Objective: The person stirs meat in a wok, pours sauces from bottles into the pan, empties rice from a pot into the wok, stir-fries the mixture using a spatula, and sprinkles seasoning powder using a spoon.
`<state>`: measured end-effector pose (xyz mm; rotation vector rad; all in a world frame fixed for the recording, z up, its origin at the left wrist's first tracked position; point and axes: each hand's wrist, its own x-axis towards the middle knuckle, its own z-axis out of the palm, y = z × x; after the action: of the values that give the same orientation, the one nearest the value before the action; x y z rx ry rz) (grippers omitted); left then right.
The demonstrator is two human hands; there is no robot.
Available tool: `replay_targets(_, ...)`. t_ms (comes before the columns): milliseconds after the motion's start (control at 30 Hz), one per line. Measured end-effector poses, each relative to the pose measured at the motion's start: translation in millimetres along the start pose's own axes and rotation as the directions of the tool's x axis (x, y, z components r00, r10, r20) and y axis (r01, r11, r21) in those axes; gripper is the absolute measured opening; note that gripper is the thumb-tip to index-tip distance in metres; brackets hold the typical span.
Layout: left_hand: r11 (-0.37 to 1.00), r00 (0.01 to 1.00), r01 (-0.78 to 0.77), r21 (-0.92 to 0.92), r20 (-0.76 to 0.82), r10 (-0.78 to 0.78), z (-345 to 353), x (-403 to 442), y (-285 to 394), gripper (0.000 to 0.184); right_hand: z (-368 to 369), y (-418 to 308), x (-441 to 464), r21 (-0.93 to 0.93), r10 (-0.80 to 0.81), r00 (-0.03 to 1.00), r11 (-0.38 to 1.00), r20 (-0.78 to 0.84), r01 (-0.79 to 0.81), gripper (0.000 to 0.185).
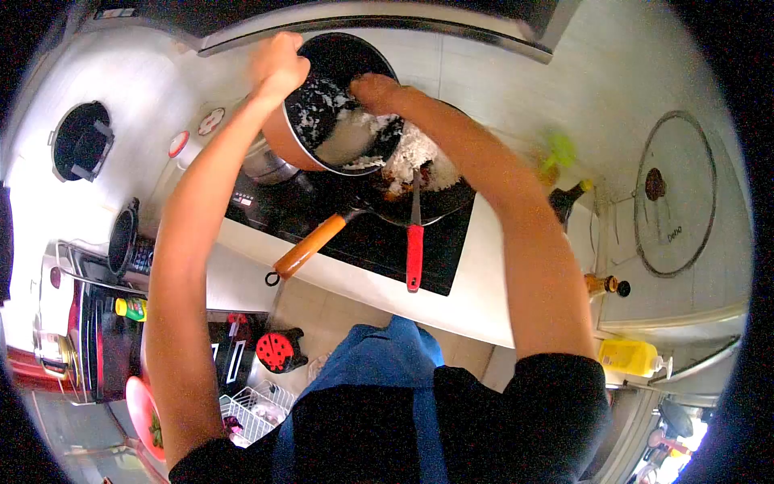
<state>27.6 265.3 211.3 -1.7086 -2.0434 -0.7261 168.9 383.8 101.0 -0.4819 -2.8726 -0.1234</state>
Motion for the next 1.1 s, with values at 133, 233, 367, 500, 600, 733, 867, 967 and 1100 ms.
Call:
replay_targets(133,0.998,0.998,0.057,-0.031,0.008,-0.056,-13,-1,2,0.022,10,-47,30,-0.152,0.284,0.935,0.955,0.212,-0.255,0.042)
replay_targets(233,0.995,0.997,0.078,-0.056,0.006,-0.077,-9,-7,0,0.023,22,-58,26,-0.249,0.268,0.896,0.951,0.354,-0.186,0.045)
replay_targets(367,0.996,0.997,0.056,-0.069,-0.049,-0.059,-7,-3,-6,0.023,40,-54,20,-0.330,0.187,0.901,0.942,0.391,-0.052,0.046)
replay_targets(500,0.999,0.999,0.034,-0.041,-0.039,-0.036,-18,-10,-2,0.027,12,-59,7,-0.258,0.128,0.887,0.966,0.443,-0.010,0.046)
replay_targets(600,1.000,1.000,0.006,0.003,0.015,-0.006,-13,1,-8,0.027,6,-52,1,-0.284,0.076,0.878,0.956,0.473,0.070,0.045)
replay_targets(733,0.998,0.999,0.054,-0.031,-0.008,-0.054,-15,-4,-4,0.027,-3,-50,1,-0.279,0.111,0.810,0.958,0.576,0.067,0.038)
replay_targets(867,0.994,0.994,0.111,-0.024,0.014,-0.110,-16,-4,0,0.029,-18,-55,-4,-0.147,0.051,0.835,0.988,0.548,0.036,0.030)
replay_targets(967,0.990,0.988,0.139,0.018,0.071,-0.140,-8,3,-8,0.031,-6,-47,-3,-0.163,0.051,0.841,0.986,0.539,0.044,0.029)
replay_targets(1100,0.981,0.972,0.174,0.085,0.147,-0.185,1,10,-14,0.034,-9,-40,-4,-0.291,-0.017,0.853,0.936,0.522,0.197,0.029)
